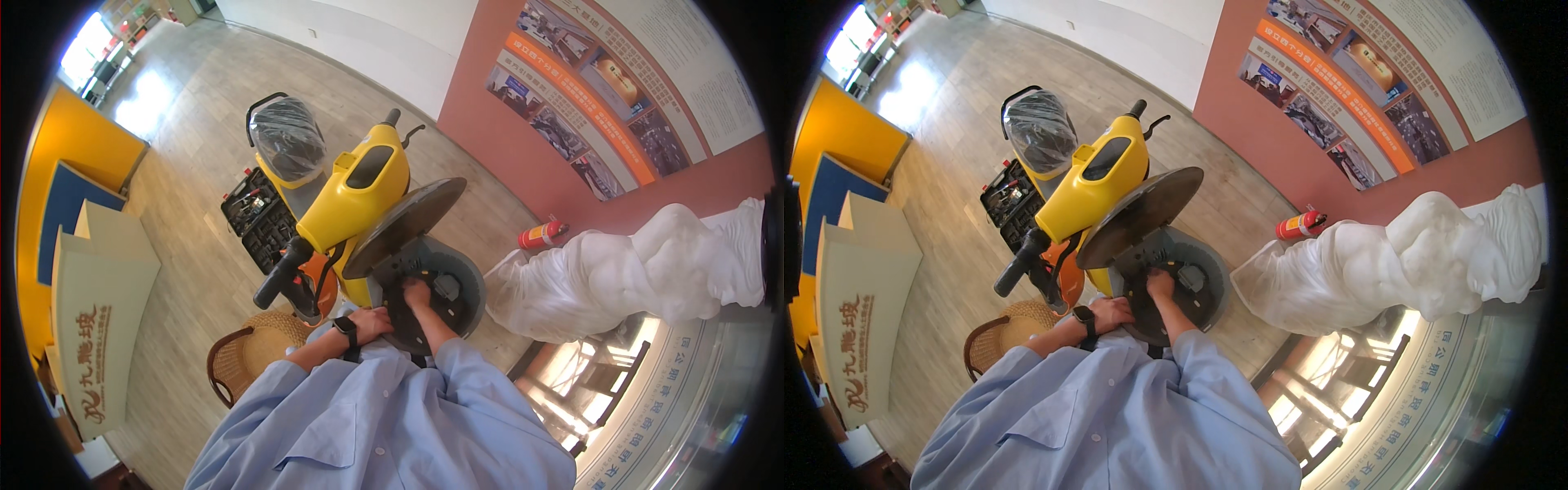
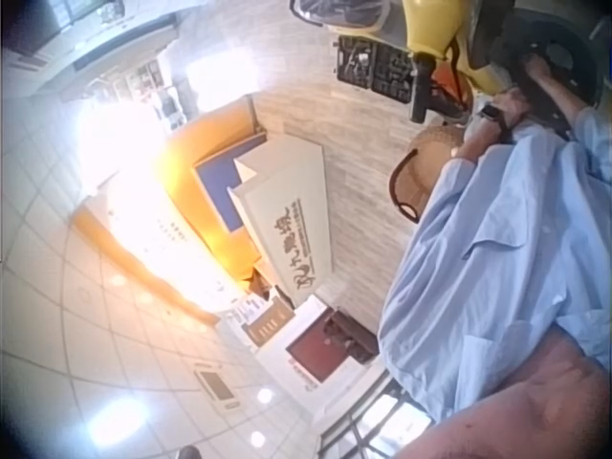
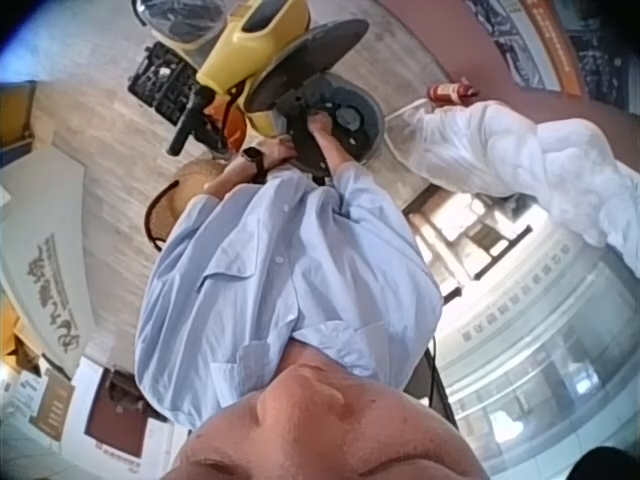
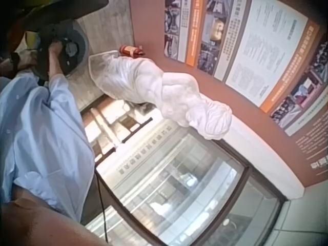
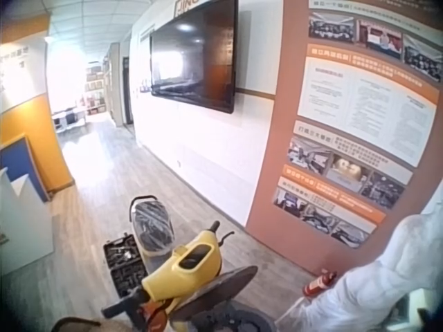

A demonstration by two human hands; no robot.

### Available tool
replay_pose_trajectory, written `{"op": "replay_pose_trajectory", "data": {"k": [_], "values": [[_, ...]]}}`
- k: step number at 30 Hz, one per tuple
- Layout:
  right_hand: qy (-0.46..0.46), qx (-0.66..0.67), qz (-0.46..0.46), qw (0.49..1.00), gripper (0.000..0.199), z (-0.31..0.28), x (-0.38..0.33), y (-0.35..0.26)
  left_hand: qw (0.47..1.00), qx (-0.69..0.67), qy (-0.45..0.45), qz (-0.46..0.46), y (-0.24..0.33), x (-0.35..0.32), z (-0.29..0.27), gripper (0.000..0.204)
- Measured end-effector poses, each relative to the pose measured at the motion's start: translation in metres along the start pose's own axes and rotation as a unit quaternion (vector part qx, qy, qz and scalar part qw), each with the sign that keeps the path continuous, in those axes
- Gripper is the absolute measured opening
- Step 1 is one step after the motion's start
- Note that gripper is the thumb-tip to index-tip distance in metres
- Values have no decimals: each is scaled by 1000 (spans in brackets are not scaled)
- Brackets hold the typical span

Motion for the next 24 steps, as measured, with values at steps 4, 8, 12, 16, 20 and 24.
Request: {"op": "replay_pose_trajectory", "data": {"k": [4,8,12,16,20,24], "values": [[-21,28,48,998,25,10,15,20,1000,6,-5,-10,-1,-2,1,19],[-17,-23,-18,999,30,19,27,20,1000,16,-16,-14,-1,-2,3,20],[-2,27,37,999,36,26,34,39,1000,25,-14,-4,2,1,1,21],[-57,111,85,989,37,26,24,32,1000,14,-11,-9,-5,-5,6,21],[-39,140,57,988,39,16,19,23,1000,15,-22,-8,-2,-3,3,22],[-56,154,70,984,37,23,29,36,1000,15,-17,0,1,1,-1,22]]}}
Point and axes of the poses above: each hand's wrist, its own x-axis towards the middle knuckle, its own z-axis out of the palm, y = z × x, the point moved 8 cm from there along x, towards the middle knuckle, and after that the axes turned 4 degrees about -x, right-handed, at the moved point
